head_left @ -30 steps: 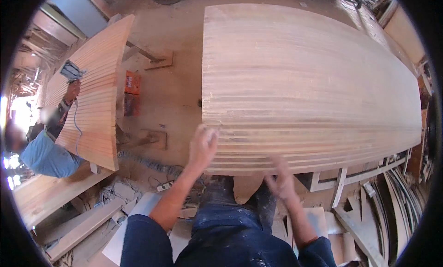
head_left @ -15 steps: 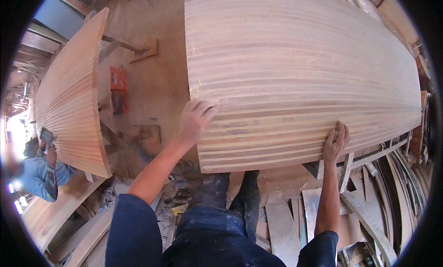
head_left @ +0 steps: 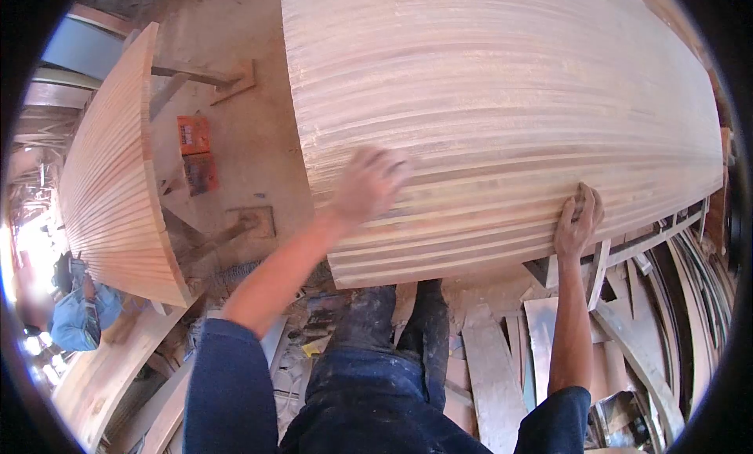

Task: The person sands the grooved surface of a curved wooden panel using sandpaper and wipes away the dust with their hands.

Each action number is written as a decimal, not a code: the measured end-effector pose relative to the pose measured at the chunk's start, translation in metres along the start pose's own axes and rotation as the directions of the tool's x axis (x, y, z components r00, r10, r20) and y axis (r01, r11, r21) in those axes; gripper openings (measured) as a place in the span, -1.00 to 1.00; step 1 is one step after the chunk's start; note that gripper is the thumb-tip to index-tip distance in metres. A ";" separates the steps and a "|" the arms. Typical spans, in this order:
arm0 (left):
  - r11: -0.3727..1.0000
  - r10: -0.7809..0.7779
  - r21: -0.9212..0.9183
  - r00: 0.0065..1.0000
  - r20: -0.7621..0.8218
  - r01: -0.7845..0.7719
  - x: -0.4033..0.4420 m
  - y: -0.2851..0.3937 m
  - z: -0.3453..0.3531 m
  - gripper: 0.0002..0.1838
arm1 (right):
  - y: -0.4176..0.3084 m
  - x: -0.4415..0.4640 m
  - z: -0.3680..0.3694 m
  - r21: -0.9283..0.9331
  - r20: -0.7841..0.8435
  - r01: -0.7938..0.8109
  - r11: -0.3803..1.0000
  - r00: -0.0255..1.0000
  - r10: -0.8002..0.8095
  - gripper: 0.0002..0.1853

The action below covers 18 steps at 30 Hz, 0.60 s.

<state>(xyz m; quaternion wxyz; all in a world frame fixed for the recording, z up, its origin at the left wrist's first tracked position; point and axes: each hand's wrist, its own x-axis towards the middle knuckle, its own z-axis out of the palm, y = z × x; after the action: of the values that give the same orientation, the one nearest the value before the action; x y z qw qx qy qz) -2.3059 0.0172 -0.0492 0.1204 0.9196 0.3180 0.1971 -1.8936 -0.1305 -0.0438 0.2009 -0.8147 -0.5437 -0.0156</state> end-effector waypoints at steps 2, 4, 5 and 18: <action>1.000 0.022 0.012 0.998 -0.051 -0.021 0.029 0.018 0.022 -0.66 | 0.002 -0.001 -0.001 0.017 0.019 -0.012 1.000 1.000 0.011 -0.58; 0.999 0.032 0.030 0.999 -0.043 -0.030 0.038 0.025 0.020 -0.65 | 0.006 0.000 0.000 -0.022 0.030 0.003 1.000 1.000 -0.002 -0.58; 0.999 0.031 0.033 0.999 -0.040 -0.030 0.026 0.017 0.012 -0.65 | 0.005 0.000 0.001 -0.018 0.032 0.002 1.000 0.999 -0.001 -0.58; 1.000 0.017 0.004 1.000 -0.021 -0.017 0.039 0.030 0.036 -0.60 | 0.004 0.000 0.000 -0.006 0.018 0.005 1.000 1.000 -0.005 -0.56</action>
<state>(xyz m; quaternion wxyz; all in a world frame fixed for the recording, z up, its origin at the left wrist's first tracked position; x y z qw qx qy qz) -2.2462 0.0152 -0.0596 0.1138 0.9203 0.3117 0.2070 -1.8903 -0.1320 -0.0455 0.1934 -0.8142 -0.5473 -0.0107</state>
